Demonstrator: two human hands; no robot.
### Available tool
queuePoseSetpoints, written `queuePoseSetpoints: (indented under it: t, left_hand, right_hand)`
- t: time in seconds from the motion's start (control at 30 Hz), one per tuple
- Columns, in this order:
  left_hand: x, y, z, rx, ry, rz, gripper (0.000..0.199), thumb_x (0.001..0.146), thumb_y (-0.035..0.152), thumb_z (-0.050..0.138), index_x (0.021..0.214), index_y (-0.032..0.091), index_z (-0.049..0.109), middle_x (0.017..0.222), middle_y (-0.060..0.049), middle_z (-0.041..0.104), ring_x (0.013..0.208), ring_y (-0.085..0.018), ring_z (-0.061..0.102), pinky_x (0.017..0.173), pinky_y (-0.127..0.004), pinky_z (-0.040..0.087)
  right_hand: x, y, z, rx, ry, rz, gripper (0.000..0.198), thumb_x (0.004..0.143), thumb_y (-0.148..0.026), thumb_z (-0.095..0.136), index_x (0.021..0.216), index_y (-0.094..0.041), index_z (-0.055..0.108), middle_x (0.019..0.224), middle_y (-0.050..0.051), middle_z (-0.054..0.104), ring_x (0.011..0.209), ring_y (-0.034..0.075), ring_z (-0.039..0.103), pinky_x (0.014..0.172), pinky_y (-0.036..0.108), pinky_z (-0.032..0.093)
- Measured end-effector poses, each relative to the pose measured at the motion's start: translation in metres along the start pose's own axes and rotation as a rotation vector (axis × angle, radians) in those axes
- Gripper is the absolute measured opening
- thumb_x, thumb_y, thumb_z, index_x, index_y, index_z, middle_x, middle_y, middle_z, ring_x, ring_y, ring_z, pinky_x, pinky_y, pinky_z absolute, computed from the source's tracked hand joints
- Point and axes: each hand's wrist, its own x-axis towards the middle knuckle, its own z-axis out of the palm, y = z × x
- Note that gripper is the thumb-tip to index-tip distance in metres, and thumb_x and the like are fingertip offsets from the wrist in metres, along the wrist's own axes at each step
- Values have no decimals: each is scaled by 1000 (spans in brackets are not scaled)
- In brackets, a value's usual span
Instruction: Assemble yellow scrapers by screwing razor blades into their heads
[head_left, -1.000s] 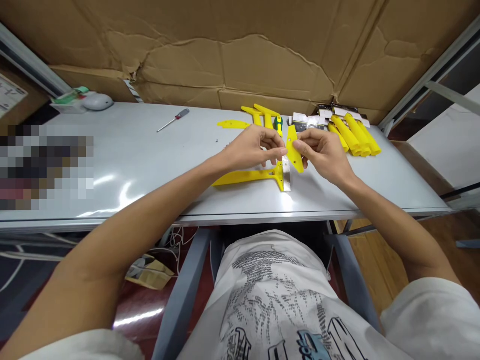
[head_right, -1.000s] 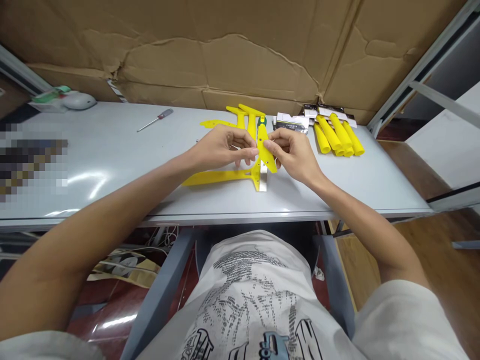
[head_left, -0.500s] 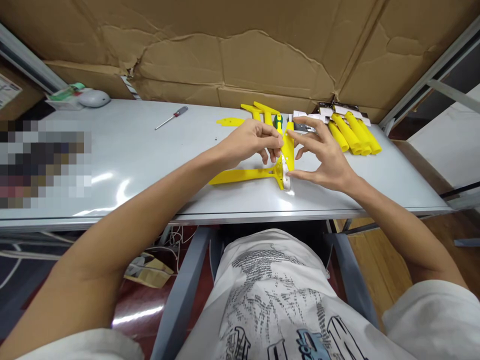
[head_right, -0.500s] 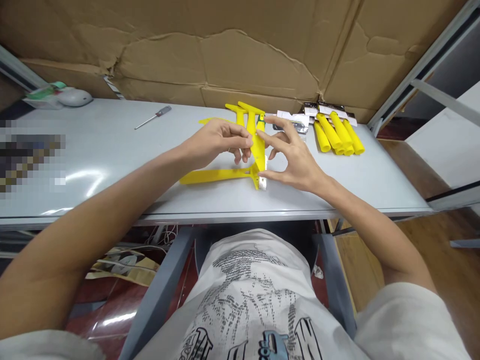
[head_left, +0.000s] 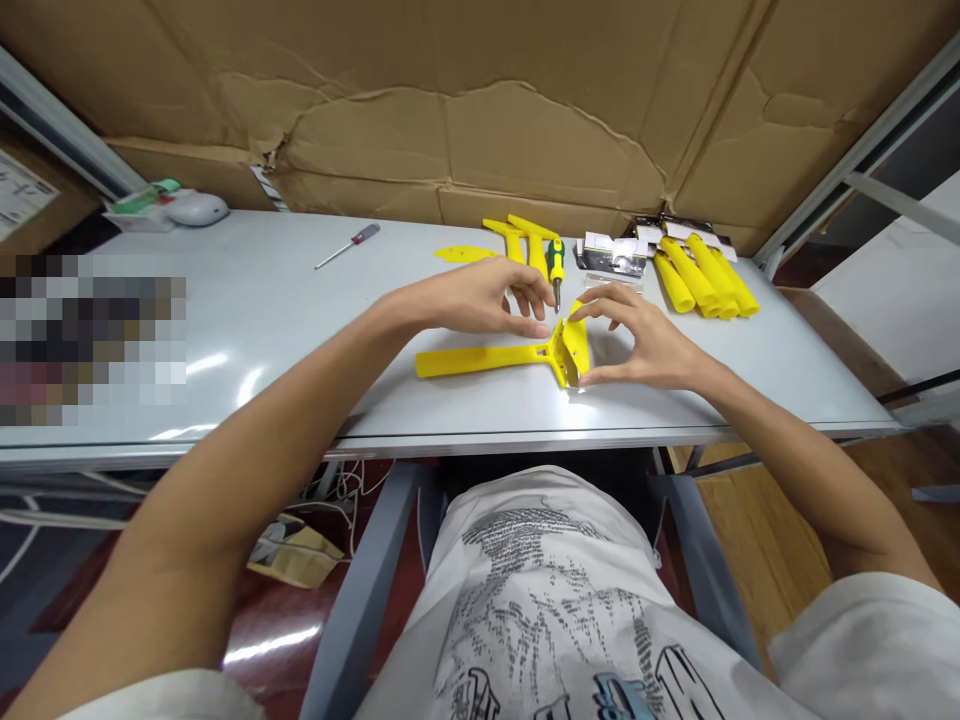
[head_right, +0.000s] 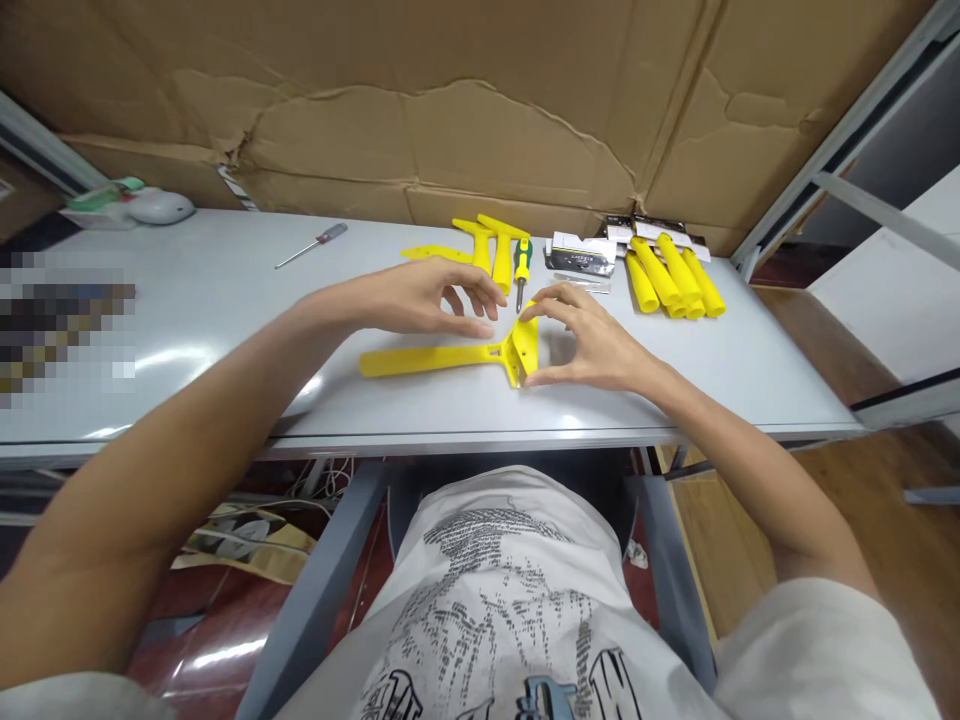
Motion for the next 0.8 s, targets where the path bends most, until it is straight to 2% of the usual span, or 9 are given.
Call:
queuePoseSetpoints:
  t: [0.1,0.17,0.3,0.4,0.6,0.7,0.8]
  left_hand:
    - [1,-4,0,37,-104,-46,75,83,71,92,138,21,82,134,-13,89,115,-32,84,101,-43,65]
    - [3,-10,5,46,-138,-50,72,78,67,96,133,24,81,131,-11,89,109,-31,84,95,-41,64]
    - [9,-26,17,12,-86,-3,62,70,55,101,121,27,81,117,-7,89,98,-28,83,82,-36,62]
    - [12,-35,21,-17,-68,29,60,71,51,104,122,28,82,113,-6,90,95,-27,84,78,-34,62]
    - [13,-35,25,-75,-55,48,56,72,42,103,123,27,84,113,-6,91,95,-26,85,80,-35,65]
    - [13,-34,26,-106,-59,39,54,71,40,104,119,27,85,110,-7,91,95,-28,86,80,-37,68]
    - [13,-34,27,-127,-37,24,50,71,38,102,116,26,85,104,-7,90,94,-29,87,80,-39,70]
  right_hand:
    - [-1,3,3,-4,-52,17,91,83,-99,98,142,-30,88,165,16,74,156,44,68,141,74,54]
    - [-1,4,4,-11,-69,19,90,83,-97,99,142,-30,88,167,16,74,156,45,68,141,74,53]
    - [-1,4,7,-20,-80,47,88,80,-93,105,140,-31,89,168,15,75,157,46,68,140,73,53]
    - [0,4,9,-11,-94,72,84,78,-88,109,138,-32,89,169,14,75,158,46,68,141,72,52]
    - [2,5,15,3,-78,97,83,75,-85,112,135,-31,91,168,15,77,155,46,69,139,74,53]
    - [0,4,16,-16,-113,112,84,76,-89,109,134,-30,93,166,17,76,154,47,68,138,76,54]
    - [-3,2,16,-76,-163,110,91,79,-96,102,139,-28,95,174,21,69,160,51,62,138,81,52]
